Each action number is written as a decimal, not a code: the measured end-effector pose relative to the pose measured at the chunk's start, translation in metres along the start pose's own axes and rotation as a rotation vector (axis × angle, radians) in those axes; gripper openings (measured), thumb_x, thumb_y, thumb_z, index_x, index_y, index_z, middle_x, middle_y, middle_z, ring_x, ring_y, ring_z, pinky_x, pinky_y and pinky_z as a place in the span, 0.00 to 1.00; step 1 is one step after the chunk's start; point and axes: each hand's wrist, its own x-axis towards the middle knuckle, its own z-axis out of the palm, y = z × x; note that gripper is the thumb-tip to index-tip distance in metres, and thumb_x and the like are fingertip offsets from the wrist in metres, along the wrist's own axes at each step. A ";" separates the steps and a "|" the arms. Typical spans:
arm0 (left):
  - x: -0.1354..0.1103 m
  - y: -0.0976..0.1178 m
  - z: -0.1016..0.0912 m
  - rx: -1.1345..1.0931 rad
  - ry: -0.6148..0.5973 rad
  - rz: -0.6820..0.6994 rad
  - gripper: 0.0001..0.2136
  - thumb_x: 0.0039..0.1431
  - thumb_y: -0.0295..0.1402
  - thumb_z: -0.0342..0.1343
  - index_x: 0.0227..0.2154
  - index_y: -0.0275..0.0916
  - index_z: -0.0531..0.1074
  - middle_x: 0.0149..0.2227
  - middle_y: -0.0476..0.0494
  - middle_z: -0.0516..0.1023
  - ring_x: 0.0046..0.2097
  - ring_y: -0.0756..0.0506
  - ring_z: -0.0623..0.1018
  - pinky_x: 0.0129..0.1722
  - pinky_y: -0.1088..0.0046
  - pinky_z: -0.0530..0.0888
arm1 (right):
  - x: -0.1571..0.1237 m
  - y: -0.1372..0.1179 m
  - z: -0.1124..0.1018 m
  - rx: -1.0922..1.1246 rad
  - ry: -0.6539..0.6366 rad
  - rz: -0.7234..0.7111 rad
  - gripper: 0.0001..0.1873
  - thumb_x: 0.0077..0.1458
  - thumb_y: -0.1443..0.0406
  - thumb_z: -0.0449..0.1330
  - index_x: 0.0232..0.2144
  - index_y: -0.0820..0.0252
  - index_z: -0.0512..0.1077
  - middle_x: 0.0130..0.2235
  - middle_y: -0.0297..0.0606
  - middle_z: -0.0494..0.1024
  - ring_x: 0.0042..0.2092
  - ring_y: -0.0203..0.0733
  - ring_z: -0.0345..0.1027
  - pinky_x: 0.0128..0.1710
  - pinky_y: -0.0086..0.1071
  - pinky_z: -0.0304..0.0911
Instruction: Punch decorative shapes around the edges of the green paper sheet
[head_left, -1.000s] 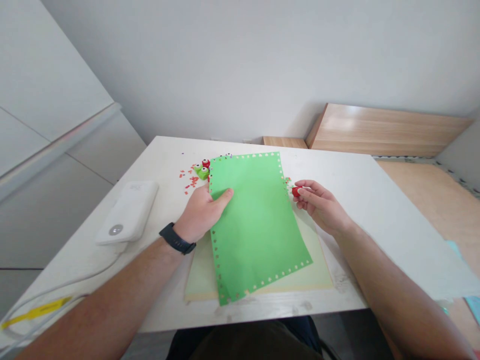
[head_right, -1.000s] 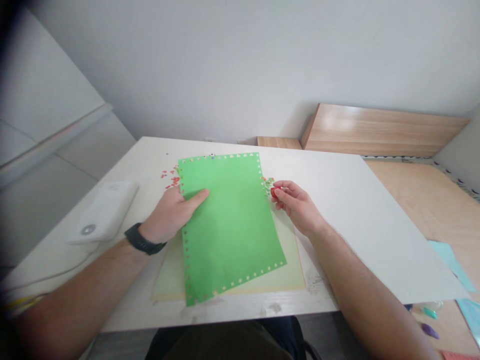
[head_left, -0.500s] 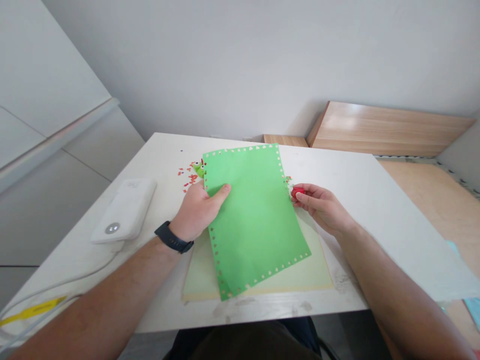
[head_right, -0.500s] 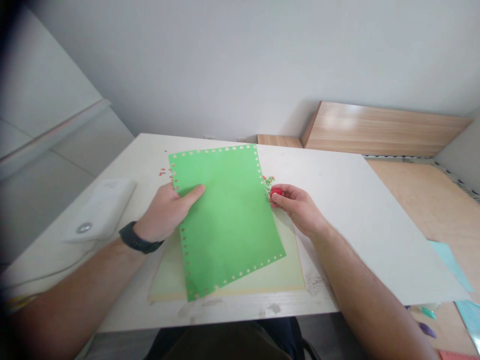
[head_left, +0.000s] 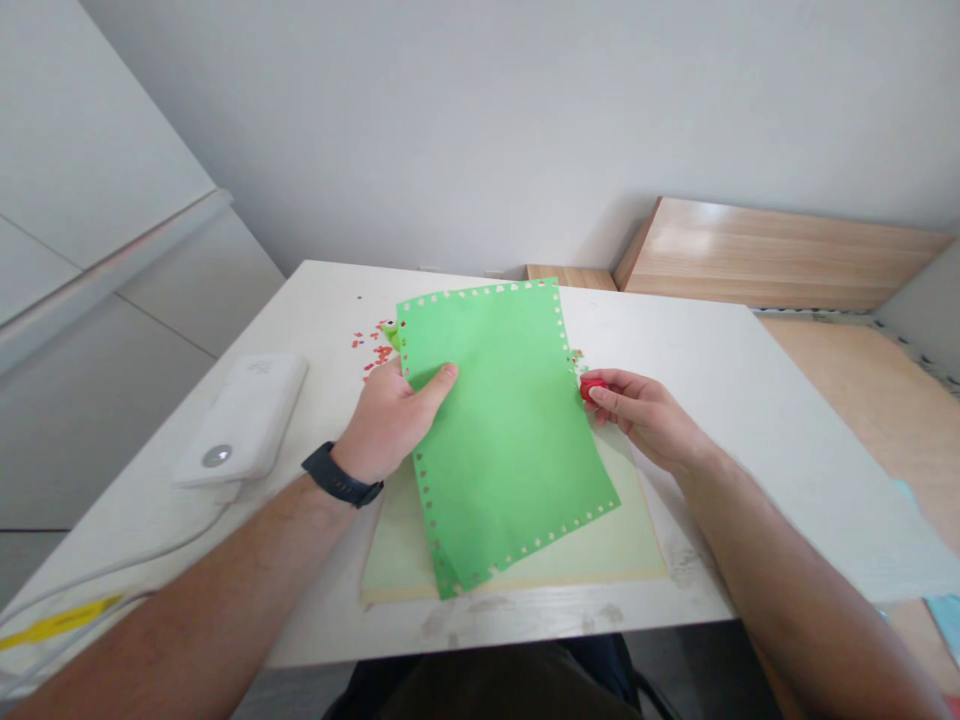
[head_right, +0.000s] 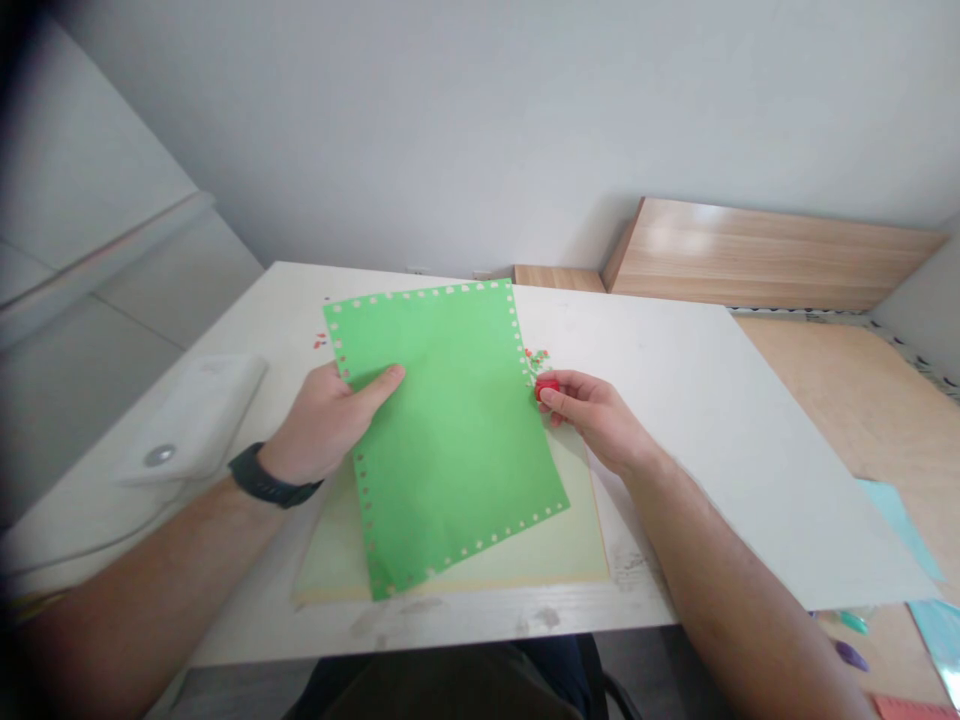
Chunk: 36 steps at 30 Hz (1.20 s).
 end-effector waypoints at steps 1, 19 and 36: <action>0.000 0.000 0.000 -0.002 -0.007 -0.003 0.19 0.62 0.41 0.64 0.54 0.43 0.81 0.56 0.45 0.83 0.55 0.35 0.83 0.59 0.55 0.80 | 0.000 0.000 0.000 -0.007 0.000 0.000 0.17 0.55 0.58 0.74 0.46 0.56 0.81 0.40 0.37 0.80 0.38 0.39 0.68 0.38 0.35 0.60; -0.001 -0.001 0.001 -0.051 0.013 -0.023 0.18 0.59 0.41 0.65 0.51 0.44 0.82 0.55 0.45 0.84 0.57 0.32 0.82 0.60 0.49 0.78 | -0.003 -0.002 0.002 -0.060 0.016 -0.007 0.18 0.55 0.54 0.73 0.45 0.56 0.82 0.39 0.38 0.80 0.36 0.39 0.67 0.37 0.36 0.60; -0.002 -0.001 -0.001 -0.044 -0.026 0.004 0.22 0.61 0.46 0.66 0.55 0.44 0.79 0.59 0.44 0.81 0.60 0.33 0.79 0.63 0.52 0.76 | -0.002 0.001 0.000 -0.098 -0.036 0.013 0.21 0.51 0.57 0.76 0.46 0.55 0.81 0.41 0.37 0.81 0.36 0.38 0.66 0.37 0.35 0.59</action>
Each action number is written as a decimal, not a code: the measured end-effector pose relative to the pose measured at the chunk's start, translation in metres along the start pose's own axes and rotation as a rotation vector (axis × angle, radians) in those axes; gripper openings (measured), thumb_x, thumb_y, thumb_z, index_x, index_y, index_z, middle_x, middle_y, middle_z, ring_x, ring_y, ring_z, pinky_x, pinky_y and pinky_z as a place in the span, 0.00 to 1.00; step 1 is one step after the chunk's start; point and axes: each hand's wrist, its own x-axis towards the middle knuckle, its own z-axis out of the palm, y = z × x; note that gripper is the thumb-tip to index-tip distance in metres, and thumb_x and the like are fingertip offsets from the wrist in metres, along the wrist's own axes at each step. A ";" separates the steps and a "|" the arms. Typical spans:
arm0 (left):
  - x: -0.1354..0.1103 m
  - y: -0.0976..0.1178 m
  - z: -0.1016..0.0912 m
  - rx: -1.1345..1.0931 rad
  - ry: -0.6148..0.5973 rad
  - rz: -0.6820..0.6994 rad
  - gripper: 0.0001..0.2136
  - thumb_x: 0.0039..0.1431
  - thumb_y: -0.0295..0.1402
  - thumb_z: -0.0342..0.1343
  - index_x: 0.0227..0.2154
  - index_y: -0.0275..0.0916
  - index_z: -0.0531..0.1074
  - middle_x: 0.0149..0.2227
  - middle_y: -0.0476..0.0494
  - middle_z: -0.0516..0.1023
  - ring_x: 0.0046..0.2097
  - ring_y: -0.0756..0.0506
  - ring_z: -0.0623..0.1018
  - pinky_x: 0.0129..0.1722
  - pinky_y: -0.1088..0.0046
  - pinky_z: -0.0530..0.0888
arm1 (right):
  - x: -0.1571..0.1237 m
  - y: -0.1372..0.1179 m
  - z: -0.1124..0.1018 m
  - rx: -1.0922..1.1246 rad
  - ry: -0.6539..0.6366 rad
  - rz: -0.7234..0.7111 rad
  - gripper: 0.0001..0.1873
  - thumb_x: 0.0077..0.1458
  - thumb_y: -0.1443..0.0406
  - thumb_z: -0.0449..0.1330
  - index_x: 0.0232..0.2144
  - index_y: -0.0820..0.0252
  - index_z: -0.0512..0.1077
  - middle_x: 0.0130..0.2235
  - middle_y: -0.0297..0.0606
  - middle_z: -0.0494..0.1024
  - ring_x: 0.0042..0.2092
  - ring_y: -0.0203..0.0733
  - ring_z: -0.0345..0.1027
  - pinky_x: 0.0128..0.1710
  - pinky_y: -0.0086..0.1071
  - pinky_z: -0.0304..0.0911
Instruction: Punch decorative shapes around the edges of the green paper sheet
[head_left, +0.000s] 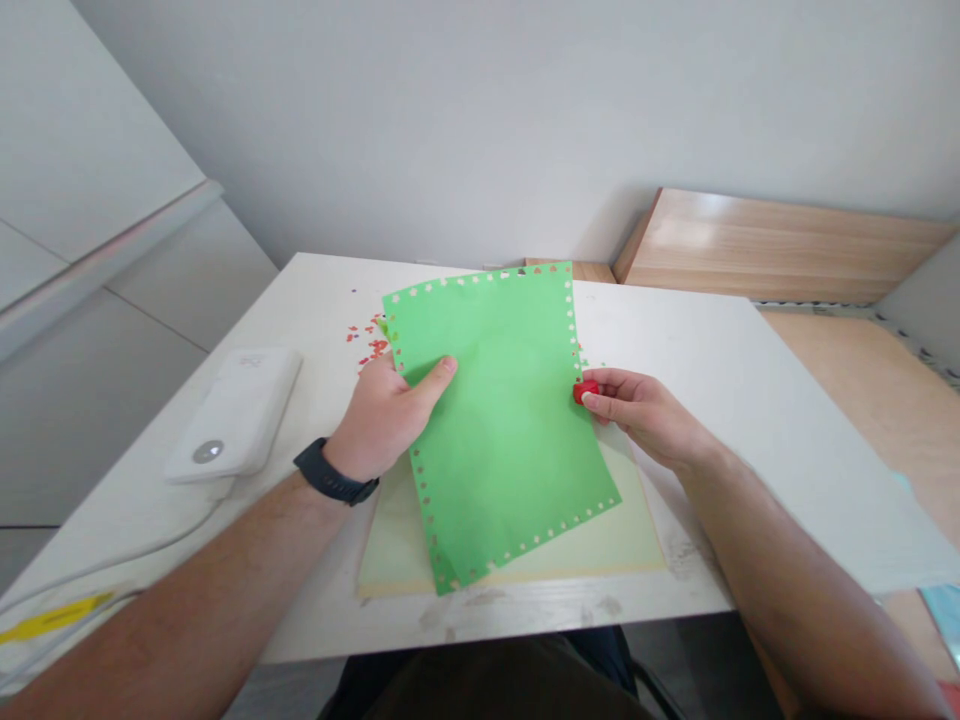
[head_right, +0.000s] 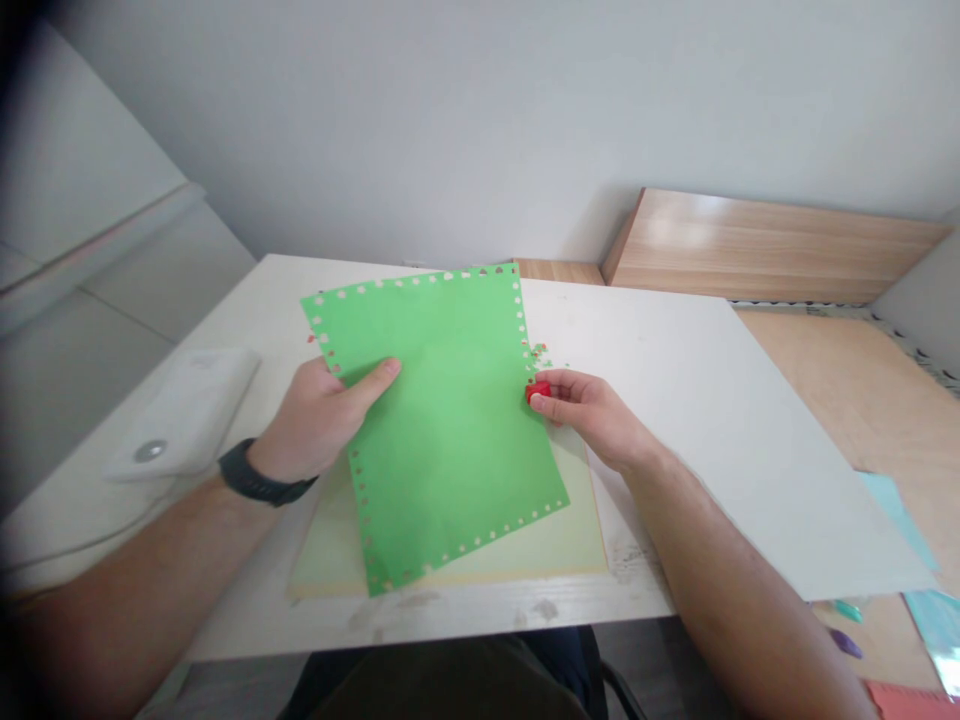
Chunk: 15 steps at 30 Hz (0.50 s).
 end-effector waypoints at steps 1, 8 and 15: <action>0.000 0.000 0.000 -0.001 -0.001 0.001 0.22 0.61 0.46 0.66 0.55 0.44 0.79 0.59 0.44 0.81 0.60 0.33 0.80 0.63 0.52 0.76 | 0.000 0.000 0.000 0.005 -0.003 0.003 0.21 0.51 0.57 0.76 0.46 0.55 0.81 0.41 0.37 0.82 0.37 0.38 0.67 0.38 0.35 0.59; -0.002 0.005 0.002 0.022 0.010 -0.011 0.22 0.60 0.47 0.65 0.54 0.43 0.80 0.59 0.43 0.81 0.59 0.33 0.80 0.63 0.54 0.76 | -0.003 -0.005 0.001 -0.025 -0.047 0.006 0.18 0.51 0.57 0.76 0.43 0.55 0.82 0.41 0.37 0.82 0.38 0.39 0.69 0.42 0.37 0.63; -0.002 0.005 0.000 0.023 0.001 -0.002 0.21 0.60 0.47 0.66 0.54 0.45 0.80 0.58 0.45 0.82 0.59 0.33 0.80 0.63 0.53 0.76 | -0.005 -0.008 0.002 -0.031 -0.075 -0.018 0.16 0.54 0.57 0.74 0.44 0.55 0.82 0.42 0.37 0.82 0.39 0.39 0.70 0.43 0.37 0.64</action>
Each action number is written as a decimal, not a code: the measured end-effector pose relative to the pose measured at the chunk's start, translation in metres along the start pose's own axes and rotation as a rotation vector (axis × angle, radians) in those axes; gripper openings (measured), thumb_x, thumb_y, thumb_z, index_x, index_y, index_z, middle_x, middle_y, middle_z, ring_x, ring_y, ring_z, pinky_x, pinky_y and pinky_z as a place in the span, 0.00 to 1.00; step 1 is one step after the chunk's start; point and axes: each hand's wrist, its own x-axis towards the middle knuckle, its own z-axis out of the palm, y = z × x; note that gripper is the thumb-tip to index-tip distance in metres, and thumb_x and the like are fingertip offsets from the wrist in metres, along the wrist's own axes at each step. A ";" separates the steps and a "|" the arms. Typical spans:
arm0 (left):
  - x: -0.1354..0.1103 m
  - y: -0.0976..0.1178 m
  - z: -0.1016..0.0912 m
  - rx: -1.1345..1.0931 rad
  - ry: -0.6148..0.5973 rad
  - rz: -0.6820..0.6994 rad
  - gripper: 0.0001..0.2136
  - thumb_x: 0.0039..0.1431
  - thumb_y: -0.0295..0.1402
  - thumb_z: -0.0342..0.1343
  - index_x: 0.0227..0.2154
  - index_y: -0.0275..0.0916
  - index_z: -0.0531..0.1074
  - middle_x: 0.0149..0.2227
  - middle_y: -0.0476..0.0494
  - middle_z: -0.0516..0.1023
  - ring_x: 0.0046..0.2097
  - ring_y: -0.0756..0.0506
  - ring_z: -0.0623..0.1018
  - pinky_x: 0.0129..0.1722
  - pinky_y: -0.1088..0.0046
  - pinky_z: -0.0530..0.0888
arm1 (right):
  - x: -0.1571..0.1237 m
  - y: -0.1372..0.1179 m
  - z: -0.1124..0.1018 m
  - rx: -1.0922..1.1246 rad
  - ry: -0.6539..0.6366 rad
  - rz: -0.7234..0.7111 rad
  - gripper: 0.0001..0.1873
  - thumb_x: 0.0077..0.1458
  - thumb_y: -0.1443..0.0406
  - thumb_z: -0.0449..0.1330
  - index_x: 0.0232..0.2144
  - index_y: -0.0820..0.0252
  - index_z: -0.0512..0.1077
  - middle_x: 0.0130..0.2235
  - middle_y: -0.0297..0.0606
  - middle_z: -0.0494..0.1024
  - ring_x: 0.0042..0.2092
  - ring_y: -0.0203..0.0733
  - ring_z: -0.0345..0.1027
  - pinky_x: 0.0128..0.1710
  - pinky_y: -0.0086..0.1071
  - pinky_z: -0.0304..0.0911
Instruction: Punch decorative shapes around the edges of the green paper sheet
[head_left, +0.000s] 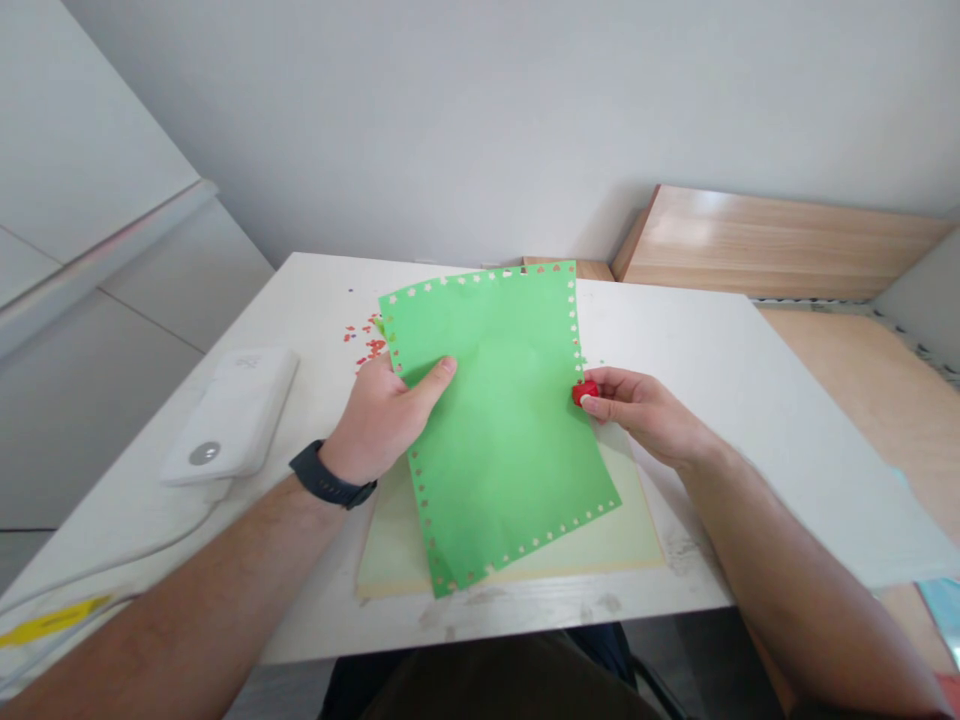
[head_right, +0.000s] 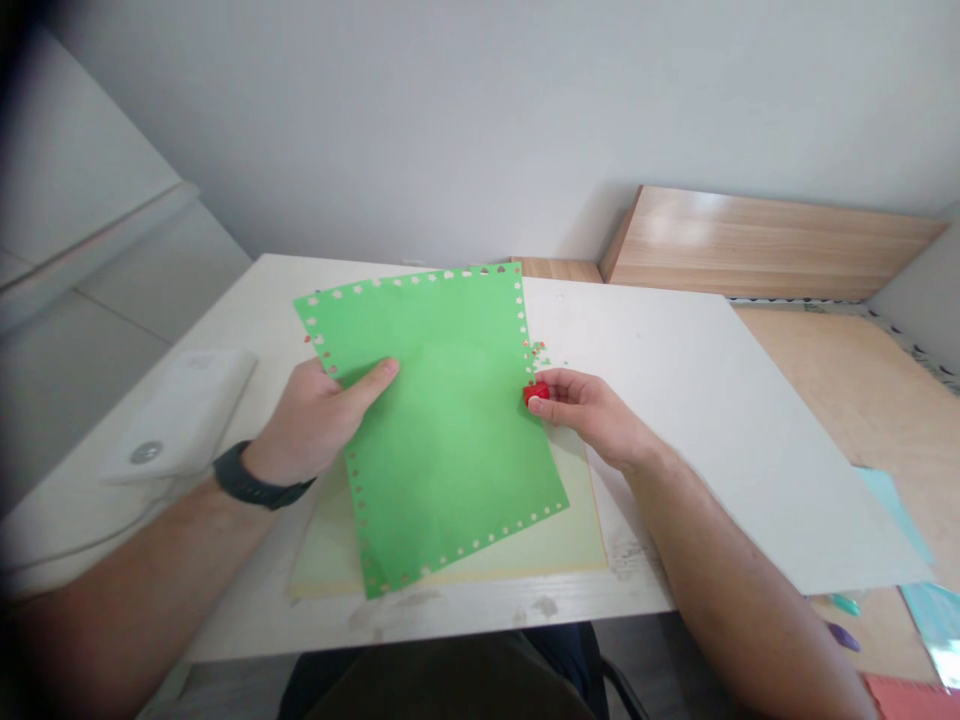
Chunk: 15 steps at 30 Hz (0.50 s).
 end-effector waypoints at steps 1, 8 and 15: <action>0.000 0.000 0.000 0.001 -0.002 -0.003 0.21 0.60 0.47 0.66 0.53 0.45 0.80 0.58 0.45 0.82 0.59 0.33 0.80 0.63 0.52 0.76 | 0.000 0.000 0.000 0.000 0.000 -0.003 0.16 0.54 0.57 0.74 0.44 0.54 0.82 0.42 0.36 0.82 0.39 0.39 0.70 0.44 0.37 0.64; -0.001 0.000 0.000 0.060 0.031 -0.006 0.21 0.59 0.50 0.66 0.50 0.44 0.81 0.57 0.45 0.83 0.59 0.32 0.80 0.65 0.50 0.74 | 0.000 0.001 0.002 -0.009 0.022 0.006 0.17 0.54 0.56 0.74 0.45 0.54 0.82 0.42 0.37 0.83 0.39 0.40 0.71 0.43 0.37 0.64; -0.001 -0.001 0.000 0.064 0.033 -0.005 0.21 0.61 0.50 0.65 0.51 0.43 0.81 0.56 0.45 0.83 0.58 0.33 0.81 0.63 0.52 0.76 | 0.000 0.001 0.003 -0.011 0.013 0.044 0.17 0.52 0.56 0.75 0.42 0.55 0.82 0.42 0.37 0.83 0.41 0.42 0.72 0.48 0.39 0.65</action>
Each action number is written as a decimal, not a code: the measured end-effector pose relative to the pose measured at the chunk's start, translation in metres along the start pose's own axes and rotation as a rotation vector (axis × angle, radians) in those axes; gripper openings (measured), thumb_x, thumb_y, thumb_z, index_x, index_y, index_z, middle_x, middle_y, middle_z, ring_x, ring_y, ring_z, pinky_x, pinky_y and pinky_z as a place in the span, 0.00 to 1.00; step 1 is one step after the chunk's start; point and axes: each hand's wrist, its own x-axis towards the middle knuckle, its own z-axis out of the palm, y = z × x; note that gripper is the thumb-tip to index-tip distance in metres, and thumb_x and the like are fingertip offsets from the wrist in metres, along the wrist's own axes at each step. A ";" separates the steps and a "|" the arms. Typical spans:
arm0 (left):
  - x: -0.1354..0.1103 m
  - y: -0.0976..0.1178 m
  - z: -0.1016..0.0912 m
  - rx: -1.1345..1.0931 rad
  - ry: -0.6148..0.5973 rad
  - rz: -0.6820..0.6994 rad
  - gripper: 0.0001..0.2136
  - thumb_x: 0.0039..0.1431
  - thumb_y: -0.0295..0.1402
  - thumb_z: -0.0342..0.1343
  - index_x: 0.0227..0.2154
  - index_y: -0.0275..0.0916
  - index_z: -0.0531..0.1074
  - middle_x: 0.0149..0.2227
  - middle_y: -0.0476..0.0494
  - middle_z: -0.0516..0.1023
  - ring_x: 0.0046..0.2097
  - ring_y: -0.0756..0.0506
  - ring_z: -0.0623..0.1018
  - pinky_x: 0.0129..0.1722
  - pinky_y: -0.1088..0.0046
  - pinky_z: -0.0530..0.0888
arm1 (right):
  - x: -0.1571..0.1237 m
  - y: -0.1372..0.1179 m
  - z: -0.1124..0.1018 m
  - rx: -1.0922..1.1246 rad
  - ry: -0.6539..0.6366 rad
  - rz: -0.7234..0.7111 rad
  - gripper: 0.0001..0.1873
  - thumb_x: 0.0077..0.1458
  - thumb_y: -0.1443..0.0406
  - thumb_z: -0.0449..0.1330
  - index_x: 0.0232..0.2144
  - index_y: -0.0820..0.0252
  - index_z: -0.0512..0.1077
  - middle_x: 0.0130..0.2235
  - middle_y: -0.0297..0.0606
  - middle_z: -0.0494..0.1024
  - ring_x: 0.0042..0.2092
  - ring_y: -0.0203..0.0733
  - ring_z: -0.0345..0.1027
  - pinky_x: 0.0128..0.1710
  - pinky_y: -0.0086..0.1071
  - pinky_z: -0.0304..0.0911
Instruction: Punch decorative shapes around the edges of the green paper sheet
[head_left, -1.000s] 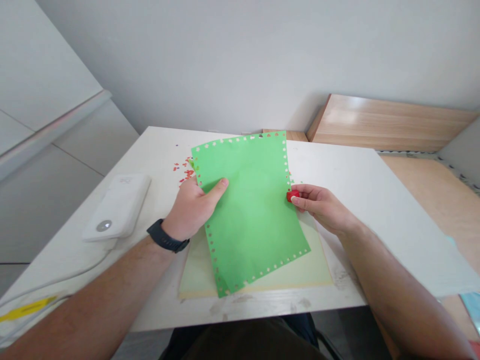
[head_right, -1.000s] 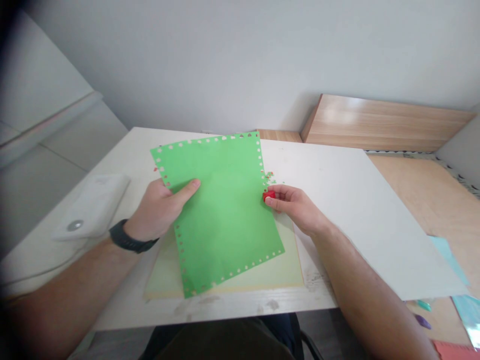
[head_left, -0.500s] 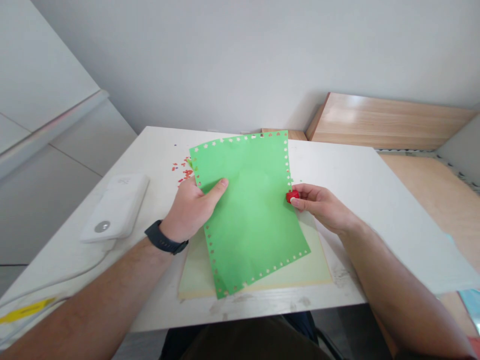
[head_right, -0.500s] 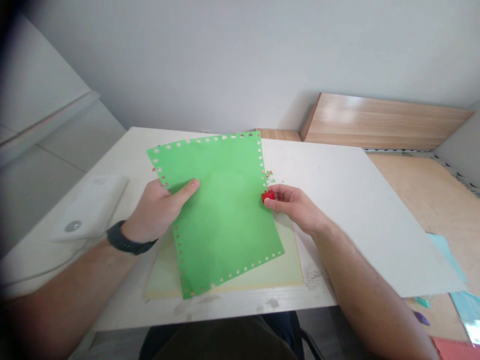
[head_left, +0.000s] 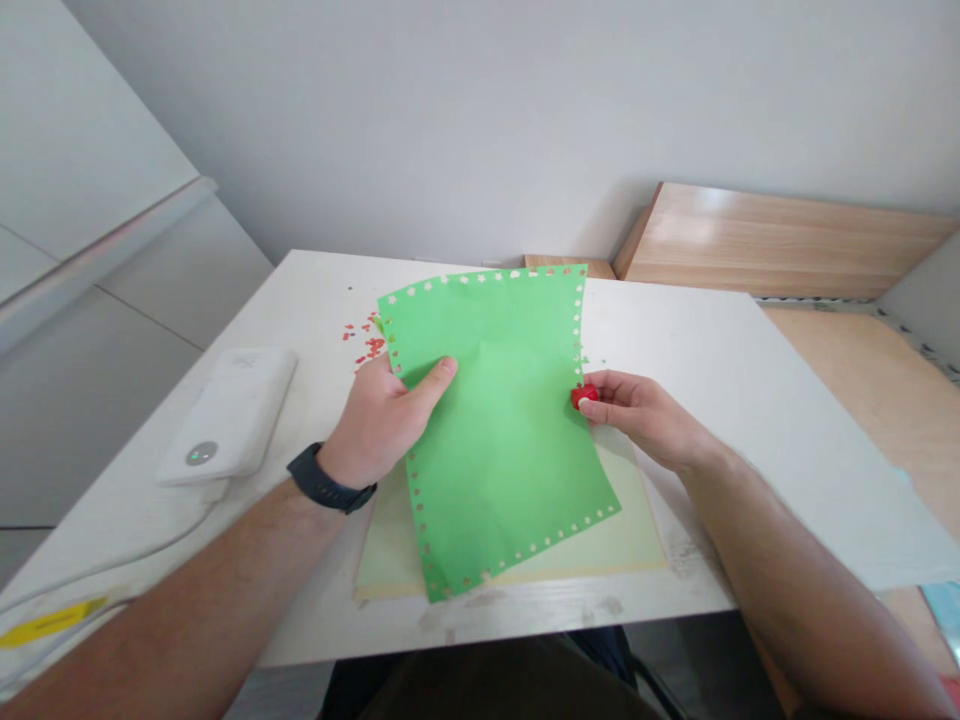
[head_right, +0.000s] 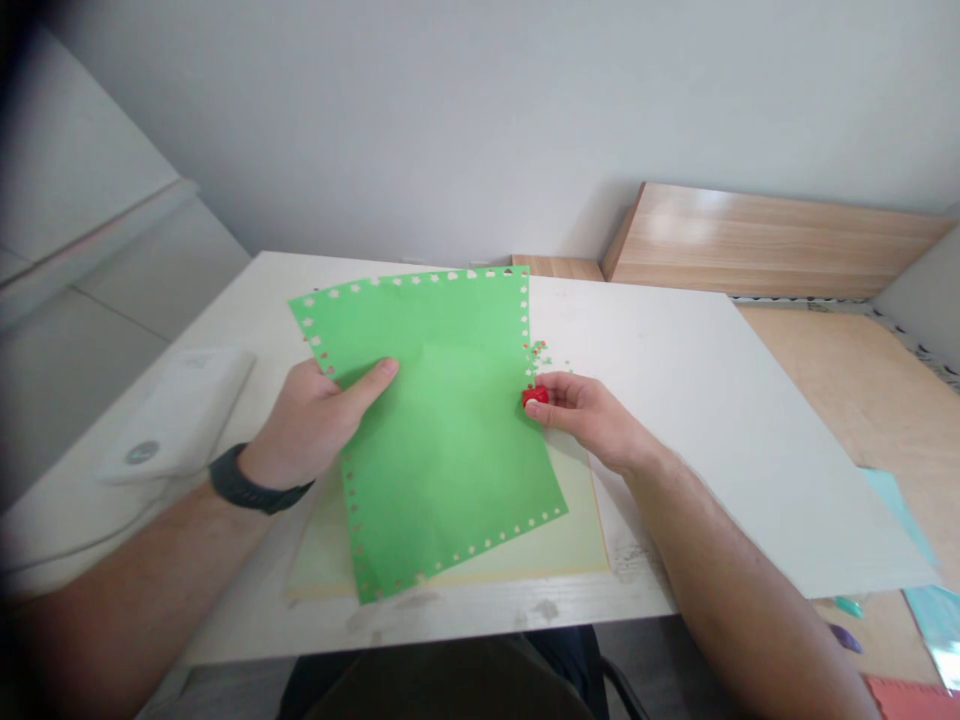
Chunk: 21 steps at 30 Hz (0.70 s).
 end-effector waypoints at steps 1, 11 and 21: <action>0.000 0.000 0.000 -0.002 -0.001 0.003 0.20 0.61 0.49 0.65 0.51 0.44 0.81 0.57 0.45 0.83 0.58 0.33 0.81 0.63 0.52 0.76 | 0.000 0.000 0.000 -0.001 -0.001 0.003 0.17 0.52 0.56 0.76 0.42 0.55 0.82 0.42 0.37 0.83 0.41 0.41 0.72 0.48 0.39 0.65; -0.001 0.002 0.000 -0.024 -0.012 -0.008 0.21 0.60 0.49 0.66 0.50 0.43 0.81 0.56 0.45 0.83 0.59 0.32 0.80 0.63 0.52 0.76 | -0.001 -0.004 0.003 0.005 0.018 0.012 0.16 0.50 0.57 0.76 0.40 0.56 0.82 0.41 0.37 0.83 0.42 0.42 0.72 0.50 0.40 0.64; -0.001 0.002 -0.001 0.012 -0.015 0.034 0.20 0.60 0.47 0.65 0.51 0.44 0.81 0.55 0.45 0.83 0.59 0.33 0.80 0.64 0.50 0.76 | -0.001 -0.005 0.005 -0.024 0.014 -0.002 0.17 0.51 0.57 0.75 0.41 0.58 0.80 0.40 0.36 0.81 0.41 0.40 0.71 0.48 0.37 0.64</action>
